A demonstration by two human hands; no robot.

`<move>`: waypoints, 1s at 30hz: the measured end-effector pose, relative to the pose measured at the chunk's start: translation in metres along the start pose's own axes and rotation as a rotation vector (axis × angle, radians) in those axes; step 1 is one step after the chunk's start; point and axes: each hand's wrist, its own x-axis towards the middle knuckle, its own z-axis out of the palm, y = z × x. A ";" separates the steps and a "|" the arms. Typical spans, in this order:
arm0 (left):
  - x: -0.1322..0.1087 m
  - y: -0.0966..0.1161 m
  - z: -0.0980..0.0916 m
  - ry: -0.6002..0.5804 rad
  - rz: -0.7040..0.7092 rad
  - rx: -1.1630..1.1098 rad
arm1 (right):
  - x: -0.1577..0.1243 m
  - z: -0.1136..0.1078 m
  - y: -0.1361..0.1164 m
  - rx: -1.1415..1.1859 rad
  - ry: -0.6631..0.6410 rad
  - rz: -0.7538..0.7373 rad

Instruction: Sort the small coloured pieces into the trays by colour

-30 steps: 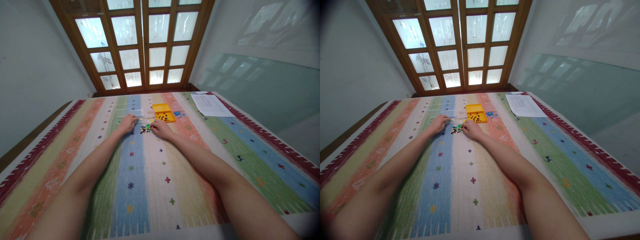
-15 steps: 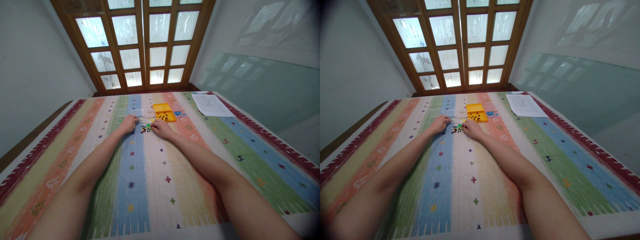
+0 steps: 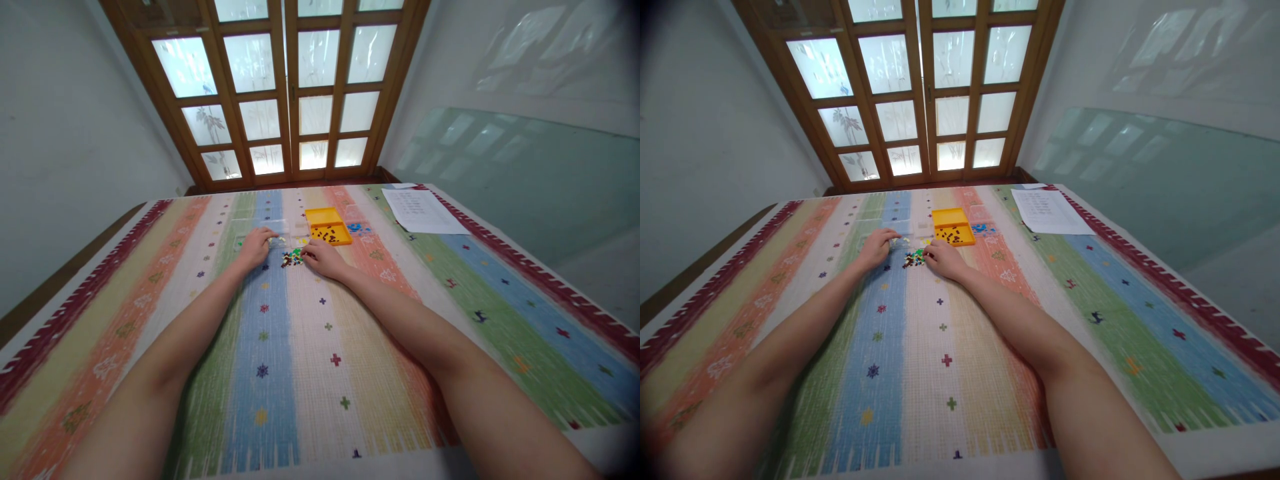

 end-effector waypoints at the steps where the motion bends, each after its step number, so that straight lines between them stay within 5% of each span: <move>1: -0.002 0.003 0.000 0.011 -0.001 -0.031 | 0.000 0.000 0.000 0.000 0.001 0.001; 14: -0.031 0.037 0.014 -0.052 0.138 -0.227 | 0.001 0.000 0.000 0.004 0.006 -0.010; 30: -0.035 0.046 0.015 -0.013 0.026 -0.243 | 0.001 -0.001 -0.003 -0.012 0.005 -0.011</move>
